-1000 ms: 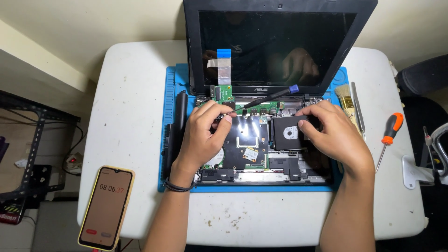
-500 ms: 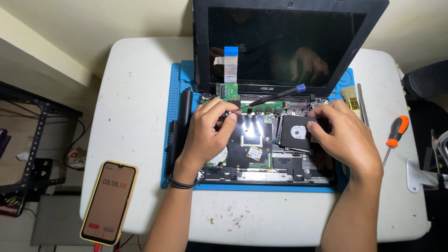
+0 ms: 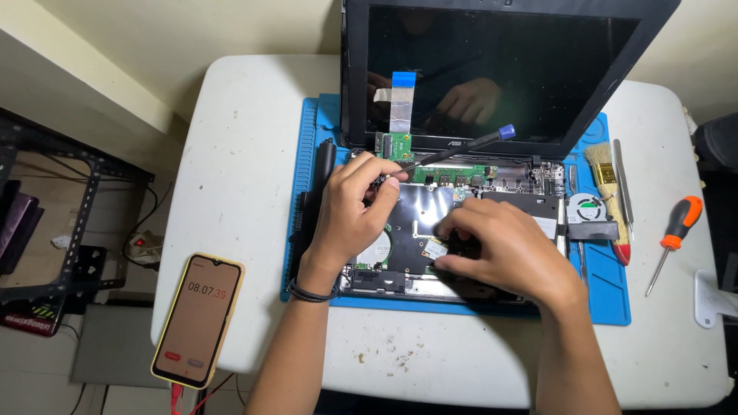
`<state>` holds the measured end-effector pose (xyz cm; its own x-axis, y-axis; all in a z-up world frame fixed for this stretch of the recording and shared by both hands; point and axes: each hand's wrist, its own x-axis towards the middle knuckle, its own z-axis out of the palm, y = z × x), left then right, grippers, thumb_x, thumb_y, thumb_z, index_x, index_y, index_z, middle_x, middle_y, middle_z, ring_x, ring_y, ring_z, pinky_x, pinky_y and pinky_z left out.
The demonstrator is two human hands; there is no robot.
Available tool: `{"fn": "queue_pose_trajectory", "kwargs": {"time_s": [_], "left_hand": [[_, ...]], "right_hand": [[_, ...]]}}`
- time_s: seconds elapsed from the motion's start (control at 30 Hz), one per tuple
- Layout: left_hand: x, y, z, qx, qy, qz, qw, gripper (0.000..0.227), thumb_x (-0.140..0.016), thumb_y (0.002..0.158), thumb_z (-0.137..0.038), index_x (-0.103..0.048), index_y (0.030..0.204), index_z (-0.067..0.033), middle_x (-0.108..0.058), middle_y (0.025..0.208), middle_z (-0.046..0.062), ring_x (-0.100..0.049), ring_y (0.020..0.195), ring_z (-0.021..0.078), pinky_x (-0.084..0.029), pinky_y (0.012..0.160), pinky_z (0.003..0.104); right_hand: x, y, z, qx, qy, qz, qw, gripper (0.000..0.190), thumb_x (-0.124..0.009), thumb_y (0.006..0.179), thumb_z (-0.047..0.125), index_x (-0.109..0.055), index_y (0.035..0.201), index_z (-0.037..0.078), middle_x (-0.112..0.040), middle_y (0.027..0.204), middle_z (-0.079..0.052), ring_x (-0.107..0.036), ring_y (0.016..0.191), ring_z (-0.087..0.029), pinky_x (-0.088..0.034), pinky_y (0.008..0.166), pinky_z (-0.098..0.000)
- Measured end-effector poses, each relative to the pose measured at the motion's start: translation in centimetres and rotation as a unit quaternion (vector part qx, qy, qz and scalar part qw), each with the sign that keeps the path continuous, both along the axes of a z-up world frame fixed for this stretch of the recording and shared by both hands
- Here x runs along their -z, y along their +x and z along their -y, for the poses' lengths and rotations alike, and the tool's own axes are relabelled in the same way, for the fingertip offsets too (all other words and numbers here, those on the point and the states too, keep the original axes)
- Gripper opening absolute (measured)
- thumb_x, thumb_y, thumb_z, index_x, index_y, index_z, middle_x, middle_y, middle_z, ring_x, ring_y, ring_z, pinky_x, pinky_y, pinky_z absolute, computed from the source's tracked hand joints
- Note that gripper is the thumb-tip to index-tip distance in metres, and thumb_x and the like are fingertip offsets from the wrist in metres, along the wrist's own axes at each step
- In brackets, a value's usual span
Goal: Removing the hard drive and internal circuit boards from a laptop using a screwdriver
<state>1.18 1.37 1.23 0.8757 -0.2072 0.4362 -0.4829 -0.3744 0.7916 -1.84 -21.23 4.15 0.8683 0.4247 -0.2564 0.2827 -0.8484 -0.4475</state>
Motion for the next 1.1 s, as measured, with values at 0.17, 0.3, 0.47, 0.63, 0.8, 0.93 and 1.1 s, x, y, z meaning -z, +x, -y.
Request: {"fn": "queue_pose_trajectory", "kwargs": {"time_s": [0.17,0.3,0.47,0.63,0.8,0.93,1.1], "left_hand": [[1.2,0.3,0.0,-0.005,-0.025,-0.01,1.0,0.015,-0.059,0.095,-0.018,-0.073,0.096,-0.0158,-0.058,0.073,0.002,-0.062,0.063,0.0235,-0.048,0.079,0.033],[1.3,0.4,-0.1,0.0,-0.016,-0.01,1.0,0.015,-0.059,0.095,-0.017,-0.074,0.098,-0.0158,-0.058,0.074,0.003,-0.061,0.064,0.0234,-0.047,0.079,0.033],[1.4,0.3,0.0,0.001,-0.011,-0.014,1.0,0.016,-0.059,0.095,-0.017,-0.074,0.098,-0.0153,-0.061,0.076,0.003,-0.061,0.064,0.0223,-0.047,0.079,0.033],[1.4,0.3,0.0,0.001,-0.006,-0.017,1.0,0.016,-0.059,0.096,-0.017,-0.074,0.098,-0.0147,-0.063,0.077,0.003,-0.061,0.064,0.0221,-0.047,0.079,0.033],[1.3,0.3,0.1,0.003,-0.002,-0.018,1.0,0.016,-0.059,0.095,-0.016,-0.075,0.098,-0.015,-0.066,0.079,0.002,-0.061,0.063,0.0211,-0.047,0.08,0.032],[1.3,0.3,0.1,0.002,-0.004,-0.019,1.0,0.016,-0.059,0.095,-0.017,-0.075,0.097,-0.0153,-0.065,0.078,0.002,-0.06,0.063,0.0204,-0.046,0.08,0.032],[1.0,0.1,0.1,0.002,-0.007,-0.021,1.0,0.016,-0.059,0.095,-0.017,-0.074,0.097,-0.0155,-0.065,0.079,0.002,-0.06,0.063,0.02,-0.046,0.079,0.032]], "right_hand": [[-0.8,-0.5,-1.8,-0.017,-0.07,0.029,0.997,0.033,-0.085,0.073,0.036,-0.076,0.098,0.018,-0.07,0.08,-0.003,-0.069,0.083,-0.027,-0.05,0.074,-0.0361],[0.0,-0.5,-1.6,-0.029,-0.083,0.031,0.996,0.03,-0.083,0.075,0.038,-0.075,0.097,0.019,-0.067,0.078,-0.001,-0.066,0.079,-0.024,-0.049,0.072,-0.0341],[-0.5,-0.7,-2.0,-0.011,-0.079,0.016,0.997,0.031,-0.083,0.076,0.036,-0.075,0.099,0.017,-0.069,0.079,-0.002,-0.068,0.078,-0.024,-0.051,0.072,-0.0349],[-0.5,-1.1,-2.4,0.016,-0.073,0.012,0.997,0.034,-0.084,0.076,0.032,-0.074,0.104,0.015,-0.071,0.078,-0.003,-0.071,0.074,-0.024,-0.053,0.069,-0.0343],[-0.9,-1.1,-2.2,0.016,-0.035,-0.001,0.999,0.03,-0.083,0.075,0.025,-0.074,0.101,0.01,-0.072,0.078,-0.008,-0.071,0.075,-0.03,-0.056,0.068,-0.0409],[-1.4,-1.1,-2.3,0.015,-0.018,0.003,1.0,0.03,-0.082,0.075,0.024,-0.074,0.1,0.01,-0.072,0.081,-0.009,-0.072,0.077,-0.032,-0.057,0.067,-0.0431],[-2.0,-0.7,-2.3,0.043,0.031,-0.05,0.997,0.015,-0.072,0.082,0.021,-0.076,0.093,0.012,-0.073,0.078,-0.009,-0.072,0.074,-0.033,-0.057,0.069,-0.0447]]}}
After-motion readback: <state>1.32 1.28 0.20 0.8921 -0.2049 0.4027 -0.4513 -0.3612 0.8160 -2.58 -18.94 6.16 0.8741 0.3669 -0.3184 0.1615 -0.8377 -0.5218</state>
